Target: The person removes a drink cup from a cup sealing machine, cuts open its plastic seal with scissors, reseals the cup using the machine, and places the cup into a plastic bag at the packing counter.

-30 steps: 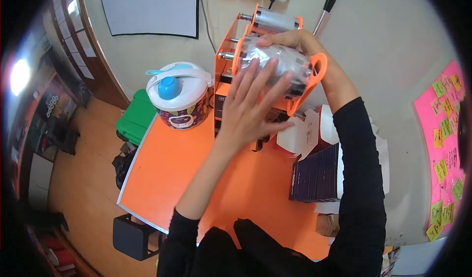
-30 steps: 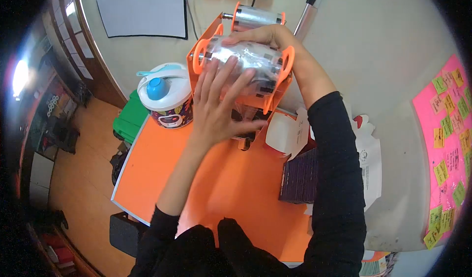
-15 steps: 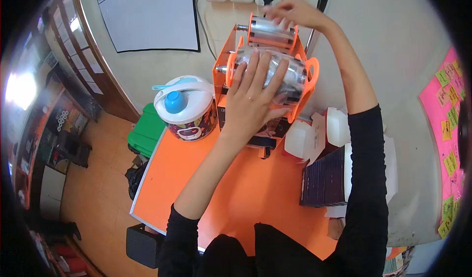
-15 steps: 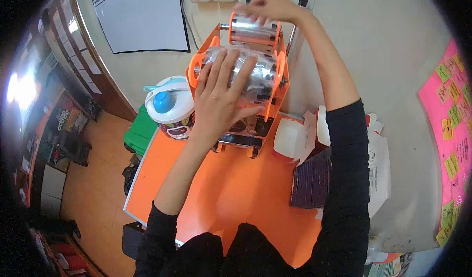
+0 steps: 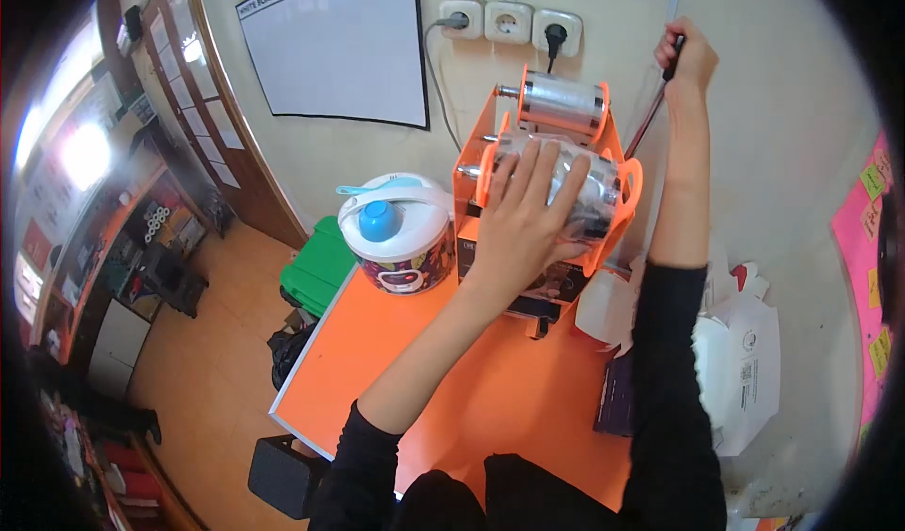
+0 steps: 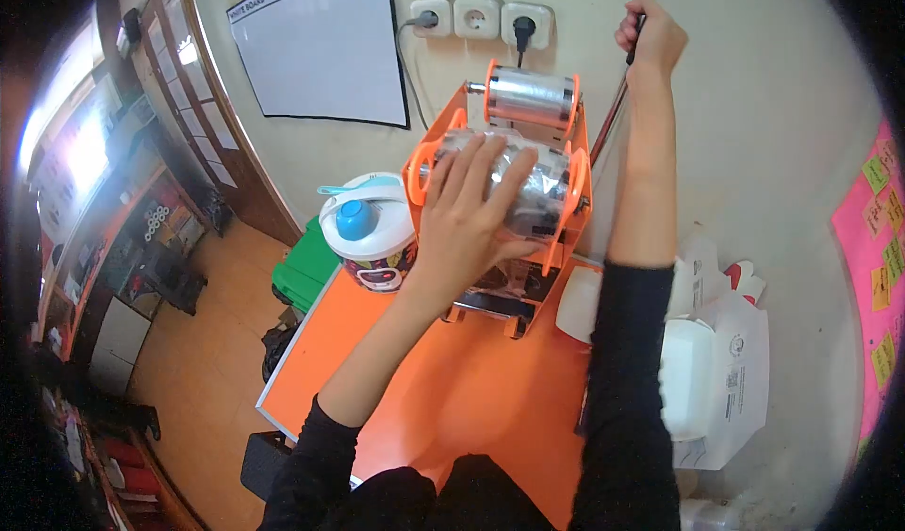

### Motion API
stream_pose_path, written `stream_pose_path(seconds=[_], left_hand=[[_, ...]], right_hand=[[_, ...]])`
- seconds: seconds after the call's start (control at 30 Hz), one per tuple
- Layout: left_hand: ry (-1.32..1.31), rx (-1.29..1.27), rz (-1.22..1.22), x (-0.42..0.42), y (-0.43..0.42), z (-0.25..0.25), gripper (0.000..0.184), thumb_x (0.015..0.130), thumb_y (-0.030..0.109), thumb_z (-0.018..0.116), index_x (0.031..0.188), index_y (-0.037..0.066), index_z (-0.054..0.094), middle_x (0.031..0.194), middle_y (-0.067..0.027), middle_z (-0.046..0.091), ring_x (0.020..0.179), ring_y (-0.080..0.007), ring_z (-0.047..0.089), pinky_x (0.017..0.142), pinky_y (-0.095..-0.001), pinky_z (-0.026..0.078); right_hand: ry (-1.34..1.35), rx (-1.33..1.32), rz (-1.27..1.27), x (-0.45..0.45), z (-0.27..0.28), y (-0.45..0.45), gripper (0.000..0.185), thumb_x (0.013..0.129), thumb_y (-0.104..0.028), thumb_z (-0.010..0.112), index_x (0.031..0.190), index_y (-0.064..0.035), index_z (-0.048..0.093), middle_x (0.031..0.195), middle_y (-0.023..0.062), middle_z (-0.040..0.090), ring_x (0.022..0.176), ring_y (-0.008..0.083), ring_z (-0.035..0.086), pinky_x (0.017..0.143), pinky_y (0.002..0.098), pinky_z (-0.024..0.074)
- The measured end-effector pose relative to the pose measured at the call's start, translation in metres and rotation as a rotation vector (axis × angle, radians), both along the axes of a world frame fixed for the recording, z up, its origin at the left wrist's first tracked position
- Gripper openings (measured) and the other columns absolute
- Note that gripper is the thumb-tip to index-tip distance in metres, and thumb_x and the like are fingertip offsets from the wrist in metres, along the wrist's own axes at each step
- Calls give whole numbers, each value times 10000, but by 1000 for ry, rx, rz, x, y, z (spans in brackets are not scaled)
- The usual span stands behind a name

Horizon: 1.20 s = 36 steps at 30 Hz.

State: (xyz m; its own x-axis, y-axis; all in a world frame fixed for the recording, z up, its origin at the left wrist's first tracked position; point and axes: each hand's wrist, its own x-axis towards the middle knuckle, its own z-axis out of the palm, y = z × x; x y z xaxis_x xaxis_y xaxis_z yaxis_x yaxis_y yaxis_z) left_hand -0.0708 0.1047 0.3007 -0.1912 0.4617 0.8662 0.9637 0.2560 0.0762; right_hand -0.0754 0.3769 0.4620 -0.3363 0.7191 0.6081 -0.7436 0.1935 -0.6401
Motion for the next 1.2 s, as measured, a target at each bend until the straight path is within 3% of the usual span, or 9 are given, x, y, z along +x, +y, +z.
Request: stream_pose_path(seconds=[0.1, 0.2, 0.33, 0.53, 0.67, 0.97, 1.07, 1.17, 1.2], left_hand=[[3, 28, -6, -1, 3, -1, 948, 415, 345, 873, 1286, 172, 542, 1288, -104, 502, 1247, -304, 453, 1027, -462, 340], [-17, 8, -1, 1, 3, 4, 927, 405, 348, 867, 1261, 167, 561, 1256, -96, 514, 1215, -305, 470, 1012, -467, 353], [32, 7, 2, -4, 7, 0, 920, 393, 359, 854, 1236, 135, 563, 1246, -138, 521, 1185, -325, 487, 1019, -467, 345], [71, 51, 8, -7, 12, -4, 904, 312, 310, 869, 1155, 156, 583, 1128, -103, 533, 1127, -311, 508, 980, -462, 368], [104, 107, 0, -9, 15, -8, 875, 302, 311, 865, 1119, 169, 588, 1107, -93, 538, 1092, -304, 519, 954, -467, 374], [110, 197, -78, -25, 17, -13, 887, 309, 320, 879, 1124, 143, 577, 1099, -109, 532, 1078, -323, 511, 942, -469, 377], [707, -39, 348, -57, 21, -25, 864, 501, 300, 876, 1264, 93, 528, 1184, -149, 509, 1124, -324, 508, 961, -436, 363], [373, 108, 6, -47, 22, -16, 764, 606, 309, 829, 1268, 61, 540, 1139, -190, 510, 1101, -371, 497, 959, -467, 366], [380, 84, 45, -43, 20, -16, 721, 632, 278, 800, 1262, 50, 534, 1130, -190, 516, 1093, -365, 500, 976, -463, 364]], right_hand=[[155, 78, -198, 40, -21, -72, 274, 827, -124, 560, 597, -10, 467, 513, 26, 391, 393, 95, 321, 382, 255, 205], [192, 79, -265, 59, -35, -98, 308, 860, -197, 514, 616, -13, 472, 513, 35, 403, 391, 89, 308, 383, 228, 183], [249, 53, -230, 77, -58, -110, 309, 858, -195, 512, 607, -38, 421, 553, 35, 395, 408, 96, 303, 390, 248, 189], [370, 193, -210, 94, -81, -110, 292, 810, -253, 474, 636, -20, 449, 529, 40, 364, 424, 104, 282, 415, 255, 202], [301, 555, 31, 115, -103, -93, 371, 913, -320, 441, 711, -14, 496, 538, 38, 401, 428, 101, 299, 415, 251, 209], [400, 538, -191, 145, -168, -154, 357, 860, -359, 367, 701, -58, 476, 518, 23, 295, 448, 120, 248, 456, 305, 225], [434, 648, -293, 159, -228, -167, 337, 866, -399, 371, 707, -106, 413, 553, 2, 314, 476, 117, 264, 499, 317, 213], [368, 685, -358, 169, -264, -185, 335, 864, -415, 367, 710, -118, 394, 577, 1, 320, 503, 140, 294, 521, 351, 230], [365, 636, -370, 174, -267, -186, 335, 863, -413, 370, 713, -115, 401, 580, 1, 324, 509, 146, 302, 521, 354, 229]])
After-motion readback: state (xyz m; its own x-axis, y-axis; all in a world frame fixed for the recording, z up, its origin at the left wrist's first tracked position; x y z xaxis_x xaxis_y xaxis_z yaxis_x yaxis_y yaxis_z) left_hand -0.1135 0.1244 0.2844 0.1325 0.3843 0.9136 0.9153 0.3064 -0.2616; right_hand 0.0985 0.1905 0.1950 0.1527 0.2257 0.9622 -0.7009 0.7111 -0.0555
